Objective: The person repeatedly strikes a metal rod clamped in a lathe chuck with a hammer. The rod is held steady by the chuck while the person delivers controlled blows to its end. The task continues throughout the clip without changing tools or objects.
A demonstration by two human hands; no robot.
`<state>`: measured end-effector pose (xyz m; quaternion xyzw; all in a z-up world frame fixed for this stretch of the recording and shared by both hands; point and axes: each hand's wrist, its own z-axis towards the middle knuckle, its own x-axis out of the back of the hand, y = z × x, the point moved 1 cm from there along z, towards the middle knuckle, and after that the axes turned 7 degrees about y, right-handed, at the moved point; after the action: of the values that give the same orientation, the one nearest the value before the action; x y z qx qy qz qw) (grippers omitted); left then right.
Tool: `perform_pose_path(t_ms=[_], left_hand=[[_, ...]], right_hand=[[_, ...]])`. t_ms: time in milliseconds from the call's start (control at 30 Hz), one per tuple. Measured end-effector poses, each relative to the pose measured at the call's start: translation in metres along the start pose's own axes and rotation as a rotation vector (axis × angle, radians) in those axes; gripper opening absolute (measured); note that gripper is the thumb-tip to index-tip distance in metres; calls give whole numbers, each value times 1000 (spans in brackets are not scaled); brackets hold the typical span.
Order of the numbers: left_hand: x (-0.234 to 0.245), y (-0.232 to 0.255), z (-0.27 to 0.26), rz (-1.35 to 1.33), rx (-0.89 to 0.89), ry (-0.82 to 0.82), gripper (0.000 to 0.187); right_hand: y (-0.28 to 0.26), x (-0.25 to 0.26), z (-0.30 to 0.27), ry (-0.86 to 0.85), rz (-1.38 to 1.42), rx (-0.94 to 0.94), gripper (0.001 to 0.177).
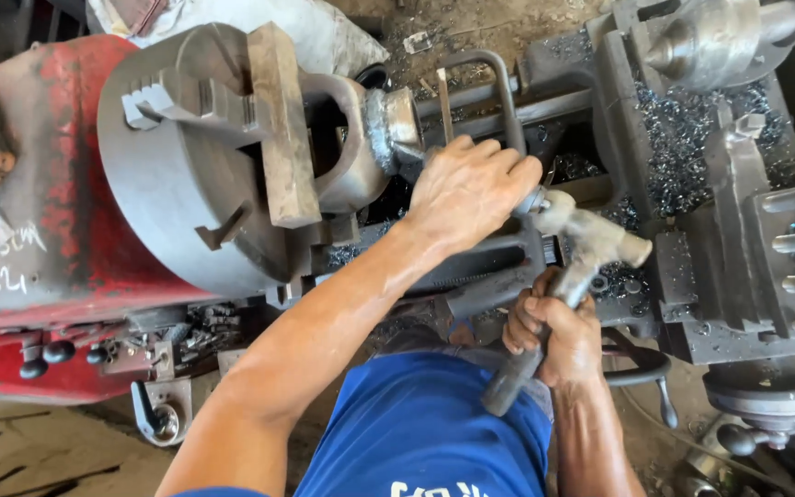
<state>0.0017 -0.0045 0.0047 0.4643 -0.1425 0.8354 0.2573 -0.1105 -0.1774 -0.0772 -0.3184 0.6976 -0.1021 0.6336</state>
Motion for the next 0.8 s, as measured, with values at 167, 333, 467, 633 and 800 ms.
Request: perform_pose_path(t_ms=[167,333,467,633,800], left_hand=[[1,-4,0,-2,-2,-8,6],[-7,-5,0,14,-1,-58,3],[-8,-6,3,21,20,-56,2],[-10,-8,4,55,-3,-79,2],[-7,-6,1,40,26,-90,3]], right_hand=[[10,12,-9,99,128,90,15],[-9,1,7,54,-63,54,12],[2,20,-2,97,101,44,14],[-11,0,10,51,-160,37,9],[9,20,4,66,90,22,13]])
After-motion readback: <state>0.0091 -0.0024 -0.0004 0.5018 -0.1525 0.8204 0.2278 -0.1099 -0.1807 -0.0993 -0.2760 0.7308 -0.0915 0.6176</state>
